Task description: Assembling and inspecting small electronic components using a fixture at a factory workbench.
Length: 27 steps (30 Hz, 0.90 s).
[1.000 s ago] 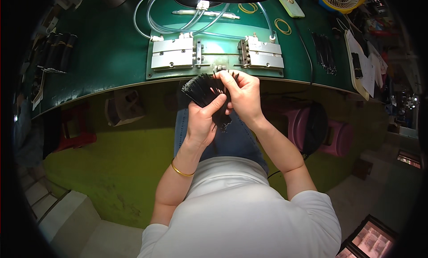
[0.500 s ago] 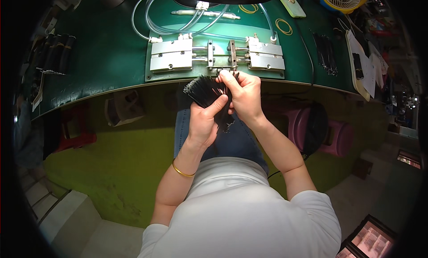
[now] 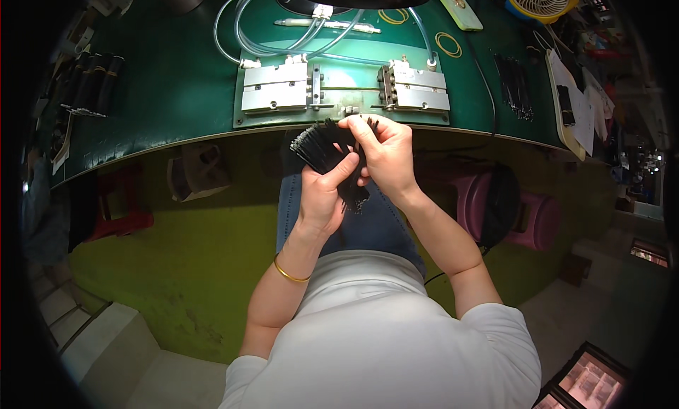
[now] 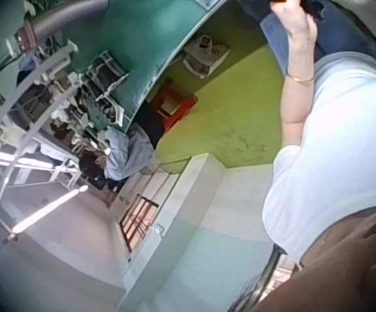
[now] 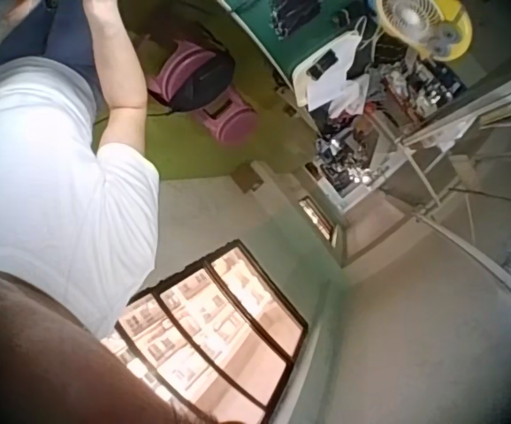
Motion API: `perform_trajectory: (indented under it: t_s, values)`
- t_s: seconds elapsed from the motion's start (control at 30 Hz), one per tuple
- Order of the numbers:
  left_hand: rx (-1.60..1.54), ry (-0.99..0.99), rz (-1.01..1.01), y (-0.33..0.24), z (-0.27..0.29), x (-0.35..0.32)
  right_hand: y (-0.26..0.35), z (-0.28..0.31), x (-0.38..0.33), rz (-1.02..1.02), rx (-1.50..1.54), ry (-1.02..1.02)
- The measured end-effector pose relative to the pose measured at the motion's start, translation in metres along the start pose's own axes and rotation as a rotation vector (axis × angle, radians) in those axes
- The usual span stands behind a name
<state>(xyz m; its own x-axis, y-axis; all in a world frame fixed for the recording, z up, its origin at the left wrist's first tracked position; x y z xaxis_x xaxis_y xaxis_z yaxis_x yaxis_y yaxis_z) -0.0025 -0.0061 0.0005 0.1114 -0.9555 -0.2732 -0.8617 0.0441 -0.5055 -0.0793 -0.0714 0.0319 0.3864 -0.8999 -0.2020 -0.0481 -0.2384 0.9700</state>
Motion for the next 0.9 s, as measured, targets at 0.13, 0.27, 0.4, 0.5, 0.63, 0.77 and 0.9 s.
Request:
perform_trajectory:
  t_s: [0.13,0.27,0.4,0.5,0.63,0.77,0.9]
  values:
    - [-0.003,-0.016,0.004,0.0005,-0.0005,0.0011,-0.0014,0.0004,0.0022,-0.025,-0.007,-0.024]
    - [0.016,-0.008,0.005,0.0001,-0.0008,0.0023,-0.0023,0.0012,0.0040,-0.036,-0.005,-0.039]
    - [0.039,0.015,0.007,0.0011,0.0014,0.0036,-0.0027,0.0032,0.0051,-0.049,0.000,-0.034]
    - [0.074,0.048,0.006,0.0010,0.0010,0.0040,-0.0040,0.0041,0.0056,-0.046,-0.004,-0.032]
    - [0.039,0.010,0.000,0.0000,-0.0040,0.0030,-0.0038,0.0045,0.0051,-0.046,0.011,-0.041]
    - [-0.008,0.014,0.030,-0.0006,-0.0027,0.0018,-0.0023,0.0048,0.0027,-0.016,-0.017,-0.007]
    - [-0.028,0.052,0.010,-0.0005,-0.0004,0.0006,-0.0040,0.0034,-0.0012,0.063,-0.040,0.031]
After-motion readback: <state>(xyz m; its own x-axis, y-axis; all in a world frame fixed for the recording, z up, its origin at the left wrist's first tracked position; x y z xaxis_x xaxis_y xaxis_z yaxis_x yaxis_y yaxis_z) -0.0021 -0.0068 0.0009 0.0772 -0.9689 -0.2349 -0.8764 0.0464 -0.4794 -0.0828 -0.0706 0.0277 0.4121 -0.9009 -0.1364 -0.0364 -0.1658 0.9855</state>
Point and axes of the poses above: each hand's wrist, its own x-axis towards the middle knuckle, its own z-axis out of the back of the hand, y = z × x, the point moved 1 cm from there along x, towards the middle knuckle, and after that the axes turned 3 degrees about y, right-handed, at the moved point
